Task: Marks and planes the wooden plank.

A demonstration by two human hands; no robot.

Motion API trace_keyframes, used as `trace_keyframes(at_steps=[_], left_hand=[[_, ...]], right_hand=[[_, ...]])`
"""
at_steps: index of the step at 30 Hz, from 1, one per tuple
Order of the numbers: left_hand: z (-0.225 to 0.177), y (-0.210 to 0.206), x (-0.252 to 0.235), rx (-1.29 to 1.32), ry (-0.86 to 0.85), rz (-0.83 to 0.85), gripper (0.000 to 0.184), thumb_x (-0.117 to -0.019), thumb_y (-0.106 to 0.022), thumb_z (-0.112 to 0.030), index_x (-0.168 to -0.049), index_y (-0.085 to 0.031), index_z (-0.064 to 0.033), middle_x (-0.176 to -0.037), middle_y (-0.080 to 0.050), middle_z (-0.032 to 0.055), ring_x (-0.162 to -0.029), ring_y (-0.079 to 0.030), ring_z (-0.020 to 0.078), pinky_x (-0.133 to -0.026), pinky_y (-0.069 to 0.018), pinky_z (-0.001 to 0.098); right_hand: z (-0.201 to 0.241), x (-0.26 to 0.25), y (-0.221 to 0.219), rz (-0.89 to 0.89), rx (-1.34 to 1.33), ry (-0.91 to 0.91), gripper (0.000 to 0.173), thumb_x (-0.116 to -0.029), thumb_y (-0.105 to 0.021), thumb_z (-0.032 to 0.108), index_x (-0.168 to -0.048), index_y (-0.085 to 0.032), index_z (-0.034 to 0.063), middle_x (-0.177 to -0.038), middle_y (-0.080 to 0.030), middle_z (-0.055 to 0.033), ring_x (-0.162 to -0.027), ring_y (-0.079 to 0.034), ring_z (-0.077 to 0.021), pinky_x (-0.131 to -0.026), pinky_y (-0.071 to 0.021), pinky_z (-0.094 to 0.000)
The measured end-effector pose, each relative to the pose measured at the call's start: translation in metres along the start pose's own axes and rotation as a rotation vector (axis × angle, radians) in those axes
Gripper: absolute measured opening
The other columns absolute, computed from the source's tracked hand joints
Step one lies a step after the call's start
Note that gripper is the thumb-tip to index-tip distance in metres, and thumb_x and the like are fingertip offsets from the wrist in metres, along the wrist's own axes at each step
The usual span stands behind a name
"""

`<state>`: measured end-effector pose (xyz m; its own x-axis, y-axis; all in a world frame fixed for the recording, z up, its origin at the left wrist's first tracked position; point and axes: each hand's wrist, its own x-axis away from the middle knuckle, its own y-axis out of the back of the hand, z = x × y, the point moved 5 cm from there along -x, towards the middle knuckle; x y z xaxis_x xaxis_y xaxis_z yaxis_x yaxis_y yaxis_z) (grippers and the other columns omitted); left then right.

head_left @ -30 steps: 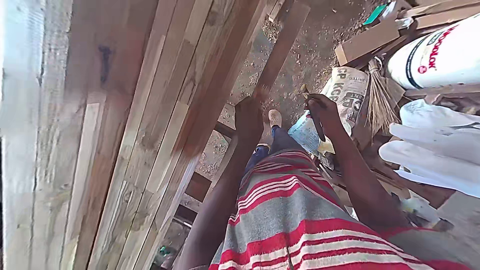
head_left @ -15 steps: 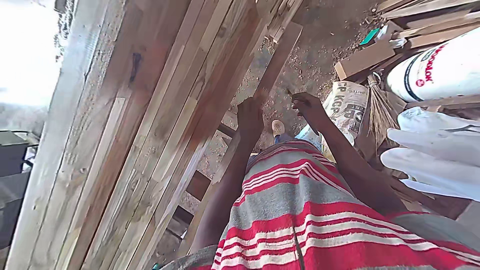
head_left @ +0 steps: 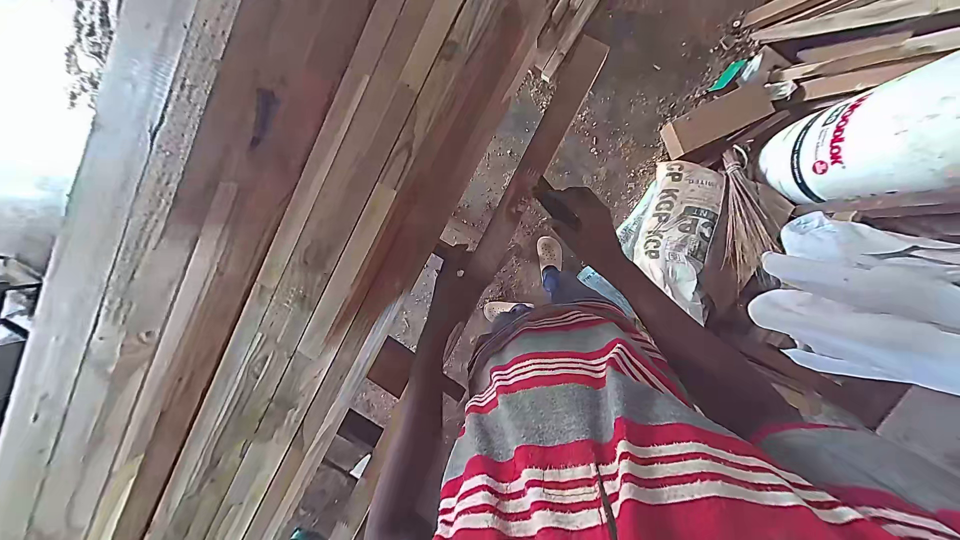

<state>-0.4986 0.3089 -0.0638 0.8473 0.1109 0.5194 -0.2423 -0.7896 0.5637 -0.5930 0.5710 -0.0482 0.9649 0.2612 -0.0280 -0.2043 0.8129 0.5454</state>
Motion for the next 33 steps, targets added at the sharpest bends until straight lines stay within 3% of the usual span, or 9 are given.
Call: trace_keyframes(at_steps=[3, 7, 12, 17, 22, 25, 27, 30, 33], left_hand=[[0.037, 0.001, 0.013, -0.055, 0.198, 0.335, 0.086, -0.0875, -0.082, -0.032, -0.155, -0.035, -0.0079, -0.132, -0.061, 0.0244, -0.117, -0.064, 0.0333, -0.102, -0.0508, 0.0528], [0.041, -0.001, 0.024, -0.039, 0.189, 0.303, 0.06, -0.0905, -0.079, -0.029, -0.136, -0.056, 0.001, -0.105, -0.07, 0.0174, -0.082, -0.072, 0.0204, -0.081, -0.0615, 0.0398], [0.031, -0.003, 0.038, -0.316, 0.181, 0.182, 0.063, -0.0911, -0.074, -0.046, -0.135, -0.058, -0.0049, -0.11, -0.07, 0.0229, -0.104, -0.07, 0.0384, -0.093, -0.054, 0.0588], [0.021, -0.007, 0.046, -0.468, 0.226, 0.128, 0.065, -0.0907, -0.07, -0.05, -0.136, -0.057, -0.0059, -0.111, -0.071, 0.0224, -0.107, -0.069, 0.041, -0.089, -0.0542, 0.061], [0.016, -0.006, 0.05, -0.431, 0.149, 0.078, 0.064, -0.0896, -0.073, -0.048, -0.134, -0.059, -0.0045, -0.114, -0.07, 0.0227, -0.105, -0.069, 0.0419, -0.088, -0.0541, 0.0629], [0.01, -0.006, 0.05, -0.441, 0.203, 0.068, 0.077, -0.0871, -0.076, -0.052, -0.145, -0.049, -0.0085, -0.12, -0.069, 0.022, -0.109, -0.068, 0.0419, -0.09, -0.0536, 0.0635], [0.018, -0.011, 0.041, -0.384, 0.207, 0.118, 0.073, -0.0892, -0.073, -0.052, -0.141, -0.052, -0.0048, -0.118, -0.069, 0.0234, -0.11, -0.068, 0.0414, -0.093, -0.0528, 0.0624], [0.035, -0.011, 0.027, -0.018, 0.102, 0.36, 0.055, -0.0968, -0.069, -0.035, -0.135, -0.056, 0.0018, -0.109, -0.068, 0.019, -0.097, -0.067, 0.027, -0.088, -0.0551, 0.0468], [0.048, -0.02, 0.03, 0.554, 0.126, 0.587, 0.039, -0.0973, -0.052, -0.027, -0.131, -0.049, -0.0066, -0.075, -0.058, -0.0032, -0.058, -0.057, 0.0039, -0.054, -0.0507, 0.02]], right_hand=[[0.01, 0.01, -0.029, 0.009, 0.197, 0.039, 0.053, -0.0896, -0.078, 0.016, -0.139, -0.063, 0.0065, -0.129, -0.06, -0.0271, -0.104, -0.067, -0.0405, -0.085, -0.059, -0.0509], [0.056, 0.034, -0.031, 0.236, 0.486, -0.226, 0.05, -0.0945, -0.073, 0.023, -0.142, -0.062, 0.0098, -0.13, -0.056, -0.0286, -0.109, -0.063, -0.0443, -0.083, -0.0572, -0.0531], [0.075, -0.006, 0.003, 0.122, 0.485, -0.5, 0.044, -0.0955, -0.07, 0.034, -0.134, -0.067, 0.0135, -0.125, -0.061, -0.0281, -0.102, -0.067, -0.0424, -0.084, -0.0551, -0.0574], [0.093, 0.009, -0.029, 0.19, 0.433, -0.546, 0.042, -0.0989, -0.067, 0.036, -0.126, -0.066, 0.0032, -0.123, -0.059, -0.0308, -0.102, -0.067, -0.0442, -0.086, -0.0556, -0.0581], [0.103, 0.054, -0.043, 0.331, 0.377, -0.47, 0.029, -0.099, -0.068, 0.034, -0.096, -0.071, 0.0051, -0.086, -0.067, -0.0173, -0.082, -0.068, -0.035, -0.068, -0.0543, -0.0552], [0.086, 0.049, -0.028, 0.372, 0.243, -0.512, 0.032, -0.0991, -0.068, 0.032, -0.109, -0.073, 0.0019, -0.1, -0.072, -0.02, -0.097, -0.07, -0.0361, -0.086, -0.0538, -0.059], [0.075, 0.047, -0.01, 0.28, 0.115, -0.49, 0.028, -0.1, -0.067, 0.025, -0.112, -0.071, 0.0002, -0.099, -0.072, -0.0199, -0.087, -0.07, -0.0325, -0.081, -0.0559, -0.0541], [0.072, 0.046, 0.017, 0.151, 0.02, -0.387, 0.024, -0.1019, -0.066, 0.021, -0.113, -0.065, 0.0001, -0.098, -0.069, -0.0185, -0.073, -0.068, -0.027, -0.067, -0.0569, -0.0463], [0.057, 0.032, 0.02, 0.061, 0.029, -0.212, 0.032, -0.0965, -0.072, 0.022, -0.12, -0.066, 0.0007, -0.109, -0.068, -0.0193, -0.091, -0.07, -0.0261, -0.079, -0.0597, -0.0424]])
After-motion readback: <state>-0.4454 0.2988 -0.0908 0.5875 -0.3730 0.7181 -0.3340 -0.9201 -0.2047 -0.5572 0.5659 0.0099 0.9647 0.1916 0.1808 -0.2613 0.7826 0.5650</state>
